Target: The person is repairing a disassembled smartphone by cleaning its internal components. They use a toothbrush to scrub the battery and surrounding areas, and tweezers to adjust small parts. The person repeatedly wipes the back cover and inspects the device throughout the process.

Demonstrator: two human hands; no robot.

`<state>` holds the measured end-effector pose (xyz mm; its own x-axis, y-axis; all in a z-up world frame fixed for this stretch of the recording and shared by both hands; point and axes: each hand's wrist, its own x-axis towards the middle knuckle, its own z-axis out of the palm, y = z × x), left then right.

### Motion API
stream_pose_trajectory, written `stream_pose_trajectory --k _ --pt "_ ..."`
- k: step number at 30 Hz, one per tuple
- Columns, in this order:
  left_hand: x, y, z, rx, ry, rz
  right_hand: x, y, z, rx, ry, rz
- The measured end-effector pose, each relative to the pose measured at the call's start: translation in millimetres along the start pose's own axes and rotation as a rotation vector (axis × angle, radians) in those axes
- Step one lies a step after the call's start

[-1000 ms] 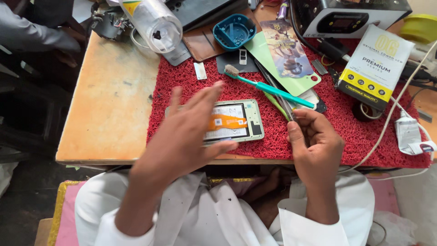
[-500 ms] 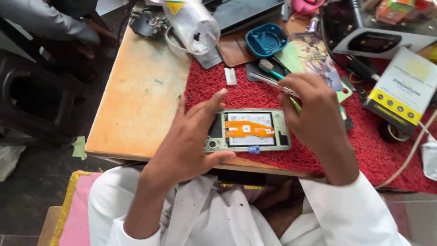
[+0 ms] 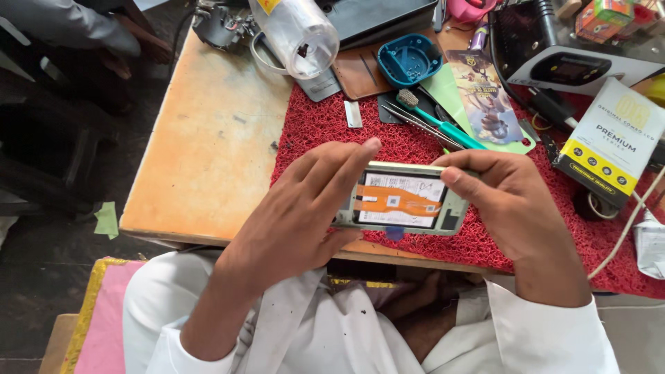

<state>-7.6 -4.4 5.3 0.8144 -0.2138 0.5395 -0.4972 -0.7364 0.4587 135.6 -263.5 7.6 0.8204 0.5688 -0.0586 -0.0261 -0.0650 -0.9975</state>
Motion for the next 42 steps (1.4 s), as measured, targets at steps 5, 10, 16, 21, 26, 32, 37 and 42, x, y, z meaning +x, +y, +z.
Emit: stream_pose_trajectory --k 5,10,16,21,26,32,37,42 --pt "18 -8 -2 -0.272 0.018 -0.084 14 3 -13 0.238 0.03 0.149" --pt "46 -21 -1 -0.205 -0.018 -0.166 33 10 -20 0.446 -0.055 0.205" --pt "76 -11 -14 -0.235 -0.215 -0.212 5 11 -26 0.085 -0.04 -0.15" --pt "61 13 -12 -0.015 -0.07 0.005 -21 -6 -27 -0.257 -0.099 -0.416" --pt "33 31 2 -0.116 0.009 0.065 -52 17 -16 -0.334 -0.037 -0.406" --pt "26 49 6 0.008 -0.008 0.038 -67 27 -8 -0.159 -0.07 -0.426" --pt "24 55 13 0.052 0.002 -0.064 -67 23 -1 -0.121 -0.078 -0.423" --pt "19 57 17 0.061 -0.003 -0.072 -65 27 -3 -0.357 -0.123 -0.443"
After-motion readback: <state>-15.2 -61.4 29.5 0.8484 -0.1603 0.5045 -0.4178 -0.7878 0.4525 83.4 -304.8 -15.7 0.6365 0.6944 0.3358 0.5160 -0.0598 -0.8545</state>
